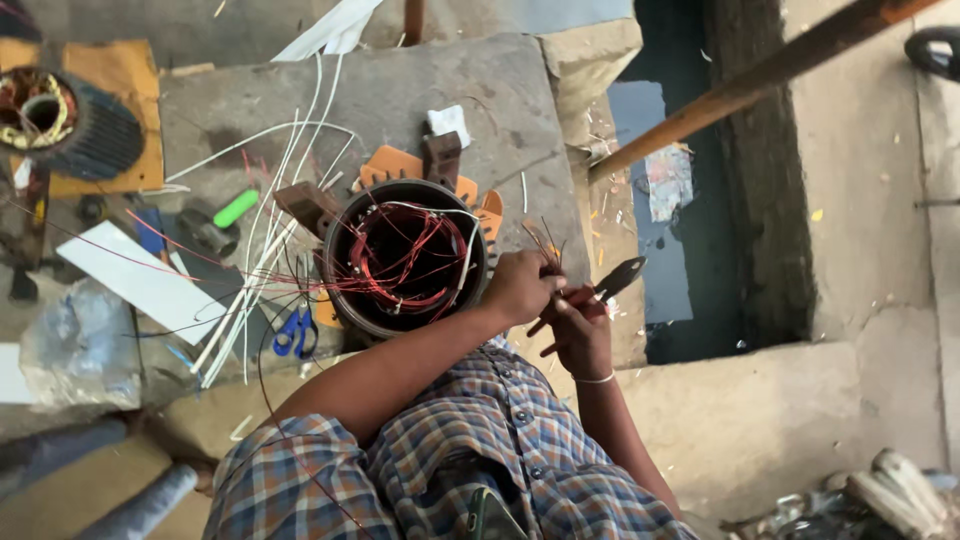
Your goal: The person works on an electric motor stator placed on a stone step, pulling and untangling red copper winding wire out of the stator slots by hand. They use pliers to grip and cut wire ends and continue extracting the loose windings throughout the episode.
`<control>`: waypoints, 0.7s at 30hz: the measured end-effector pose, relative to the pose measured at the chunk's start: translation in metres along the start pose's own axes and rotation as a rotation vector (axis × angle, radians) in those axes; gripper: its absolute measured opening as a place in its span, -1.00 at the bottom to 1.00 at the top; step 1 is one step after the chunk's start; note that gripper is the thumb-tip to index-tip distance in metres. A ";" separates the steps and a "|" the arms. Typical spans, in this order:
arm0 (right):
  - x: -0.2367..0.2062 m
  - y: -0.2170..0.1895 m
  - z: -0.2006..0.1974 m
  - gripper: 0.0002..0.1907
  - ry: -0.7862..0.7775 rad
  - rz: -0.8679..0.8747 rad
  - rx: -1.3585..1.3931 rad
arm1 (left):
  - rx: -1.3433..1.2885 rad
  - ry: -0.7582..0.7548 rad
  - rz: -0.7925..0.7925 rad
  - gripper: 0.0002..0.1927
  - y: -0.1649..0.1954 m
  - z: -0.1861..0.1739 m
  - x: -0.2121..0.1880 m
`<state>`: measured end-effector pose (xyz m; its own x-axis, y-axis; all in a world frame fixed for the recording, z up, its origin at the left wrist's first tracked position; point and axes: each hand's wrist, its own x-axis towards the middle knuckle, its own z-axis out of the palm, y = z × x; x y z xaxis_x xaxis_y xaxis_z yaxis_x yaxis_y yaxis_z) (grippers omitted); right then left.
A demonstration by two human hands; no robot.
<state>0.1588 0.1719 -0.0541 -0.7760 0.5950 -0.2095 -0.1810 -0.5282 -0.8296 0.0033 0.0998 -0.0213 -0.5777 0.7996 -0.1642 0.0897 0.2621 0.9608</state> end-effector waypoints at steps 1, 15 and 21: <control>0.003 -0.004 0.001 -0.87 0.024 0.034 0.016 | -0.015 0.009 -0.025 -0.82 -0.002 0.000 0.004; 0.172 -0.012 0.012 -0.91 0.144 0.151 -0.318 | 0.508 0.072 0.453 -0.83 -0.006 -0.060 -0.040; 0.283 0.013 0.074 -0.84 0.121 0.394 -0.782 | 0.901 0.265 0.563 -0.85 -0.017 -0.076 -0.073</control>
<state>-0.1078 0.2888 -0.0857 -0.6177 0.5406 -0.5711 0.5853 -0.1689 -0.7930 -0.0181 -0.0040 -0.0092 -0.4146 0.8154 0.4040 0.8938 0.2813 0.3494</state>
